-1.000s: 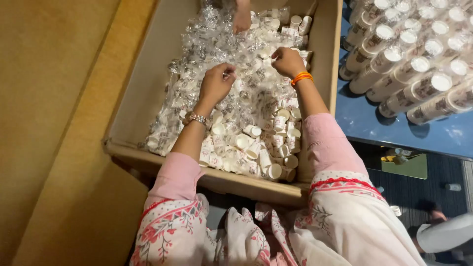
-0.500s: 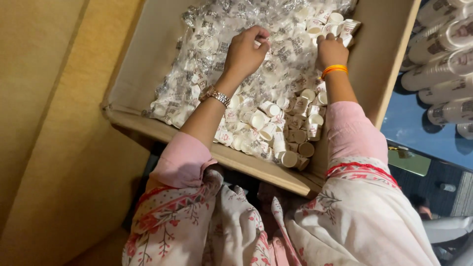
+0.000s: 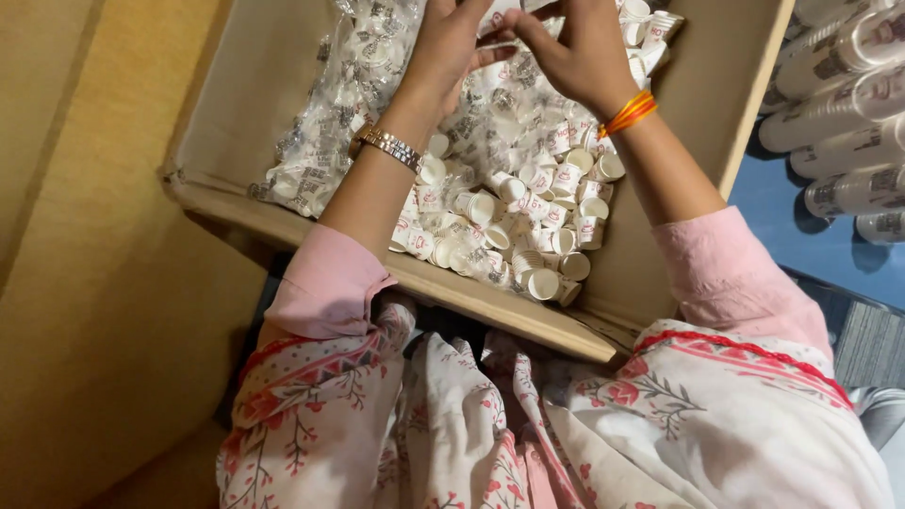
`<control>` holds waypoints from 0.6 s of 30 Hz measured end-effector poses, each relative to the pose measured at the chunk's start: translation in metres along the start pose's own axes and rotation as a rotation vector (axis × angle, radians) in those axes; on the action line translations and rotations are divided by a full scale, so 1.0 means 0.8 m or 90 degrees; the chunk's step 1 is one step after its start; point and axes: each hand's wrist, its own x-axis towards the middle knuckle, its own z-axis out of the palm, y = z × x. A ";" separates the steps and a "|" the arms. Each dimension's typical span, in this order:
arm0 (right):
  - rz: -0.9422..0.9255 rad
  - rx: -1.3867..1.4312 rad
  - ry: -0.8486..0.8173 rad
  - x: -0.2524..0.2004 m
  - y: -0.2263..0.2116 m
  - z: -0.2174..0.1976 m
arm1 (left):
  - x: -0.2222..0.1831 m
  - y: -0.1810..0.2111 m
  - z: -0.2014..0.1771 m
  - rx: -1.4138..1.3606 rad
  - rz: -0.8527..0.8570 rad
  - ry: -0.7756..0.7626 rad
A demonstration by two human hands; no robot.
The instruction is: Taking paper cups from a cardboard box, removing them from plastic packaging, and stacking them on a table.
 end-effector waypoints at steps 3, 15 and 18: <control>0.025 -0.112 0.011 -0.019 -0.014 0.023 | 0.025 -0.014 -0.029 -0.009 0.061 0.050; 0.164 -0.330 -0.716 -0.123 -0.019 0.198 | 0.021 -0.025 -0.022 0.026 0.055 0.094; 0.132 -0.304 -0.583 -0.082 0.006 0.169 | 0.041 -0.050 -0.032 0.013 0.042 0.099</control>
